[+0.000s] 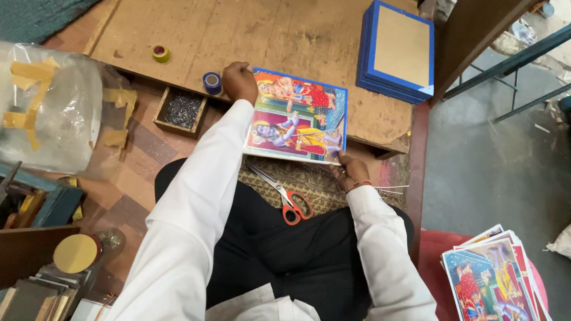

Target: The person sits on the floor and assembles a cardboard frame by cutting a piece of cardboard with scissors, applying blue patterned tape to the edges, and attaching a printed image. The person repeats this process for multiple frames, stacking the finished items on a nearby table.

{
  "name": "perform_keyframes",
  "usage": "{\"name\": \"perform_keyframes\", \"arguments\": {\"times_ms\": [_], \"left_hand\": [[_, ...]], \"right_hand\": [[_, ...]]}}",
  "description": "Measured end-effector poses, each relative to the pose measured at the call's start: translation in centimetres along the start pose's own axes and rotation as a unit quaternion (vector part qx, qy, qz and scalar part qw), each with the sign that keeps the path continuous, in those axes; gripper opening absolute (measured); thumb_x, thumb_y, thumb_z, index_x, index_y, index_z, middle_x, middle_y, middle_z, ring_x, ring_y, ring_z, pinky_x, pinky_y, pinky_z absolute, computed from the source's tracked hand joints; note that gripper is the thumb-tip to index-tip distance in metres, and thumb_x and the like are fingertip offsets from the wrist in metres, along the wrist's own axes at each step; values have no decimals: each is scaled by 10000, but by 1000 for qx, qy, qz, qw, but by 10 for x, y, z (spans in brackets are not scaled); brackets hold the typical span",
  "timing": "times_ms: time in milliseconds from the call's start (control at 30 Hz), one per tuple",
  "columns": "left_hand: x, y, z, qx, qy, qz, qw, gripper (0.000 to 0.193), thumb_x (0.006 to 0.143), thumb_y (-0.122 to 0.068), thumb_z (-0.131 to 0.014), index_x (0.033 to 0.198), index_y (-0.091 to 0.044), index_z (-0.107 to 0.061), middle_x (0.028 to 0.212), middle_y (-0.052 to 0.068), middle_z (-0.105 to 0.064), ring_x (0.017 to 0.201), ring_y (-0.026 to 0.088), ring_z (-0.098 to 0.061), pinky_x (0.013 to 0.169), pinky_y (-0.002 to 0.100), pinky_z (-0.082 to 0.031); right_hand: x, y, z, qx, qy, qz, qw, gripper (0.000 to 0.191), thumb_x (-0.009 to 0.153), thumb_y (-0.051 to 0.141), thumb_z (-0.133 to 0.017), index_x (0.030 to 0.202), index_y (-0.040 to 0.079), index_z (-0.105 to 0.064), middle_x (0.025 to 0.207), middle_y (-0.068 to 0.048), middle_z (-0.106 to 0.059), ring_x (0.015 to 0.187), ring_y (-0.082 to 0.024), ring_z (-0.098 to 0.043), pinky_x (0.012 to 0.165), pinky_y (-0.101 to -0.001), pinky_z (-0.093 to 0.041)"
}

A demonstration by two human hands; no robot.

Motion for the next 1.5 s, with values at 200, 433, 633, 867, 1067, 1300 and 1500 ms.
{"name": "perform_keyframes", "arguments": {"times_ms": [200, 433, 633, 867, 1067, 1300, 1500], "left_hand": [[-35, 2, -13, 34, 104, -199, 974, 276, 790, -33, -731, 1064, -13, -746, 1147, 214, -717, 1058, 378, -677, 920, 435, -530], [-13, 73, 58, 4, 19, -191, 981, 263, 751, 26, -806, 1002, -8, -736, 1055, 154, -711, 1000, 332, -683, 897, 396, -546], [-56, 111, 25, -31, 93, -40, 994, 296, 770, -43, -834, 1031, 15, -707, 1021, 165, -716, 921, 275, -703, 826, 377, -557], [-101, 151, 3, -182, 249, 458, 834, 198, 908, -58, -642, 1078, 43, -632, 993, 185, -732, 817, 330, -764, 682, 432, -656], [-86, 139, -2, -238, 230, 381, 863, 154, 918, 7, -678, 1037, 44, -590, 985, 203, -725, 763, 314, -767, 588, 391, -652], [-68, 131, 21, -157, 128, 329, 922, 283, 845, -9, -785, 1064, 45, -614, 950, 183, -706, 749, 294, -726, 631, 393, -617], [-34, 64, 57, 108, -9, -61, 992, 517, 720, 10, -842, 1181, -80, -624, 1235, 153, -539, 1115, 374, -625, 860, 464, -537]], "right_hand": [[15, 13, -28, 76, 22, 34, 996, 188, 998, 65, -624, 1156, -25, -673, 1066, -128, -690, 813, -252, -677, 746, -351, -632], [15, -1, -5, 62, -84, -3, 994, 204, 987, 224, -643, 1016, 21, -644, 794, -145, -697, 616, -268, -670, 537, -337, -529], [21, -4, 41, 63, -238, 73, 966, 215, 943, 162, -737, 830, 17, -625, 660, -79, -560, 488, -211, -509, 425, -340, -380], [9, 21, 3, -229, -109, 325, 911, 165, 810, -4, -734, 975, -11, -738, 829, -104, -756, 664, -163, -705, 577, -275, -559], [13, 3, -14, -89, -23, 123, 988, 108, 946, 76, -644, 984, -10, -698, 823, -118, -733, 658, -203, -680, 553, -320, -501], [15, -1, -18, 17, 32, 21, 999, 121, 993, 213, -647, 999, 99, -686, 782, -55, -689, 648, -194, -691, 533, -311, -484], [5, 2, -18, 13, -31, 19, 999, 294, 990, 331, -658, 982, 37, -672, 812, -107, -740, 635, -207, -670, 564, -303, -509]]}}
Point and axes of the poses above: each hand's wrist, its own x-axis towards the middle knuckle, its own z-axis out of the back of the hand, y = z × x, the point moved 6 cm from there along x, towards the middle knuckle
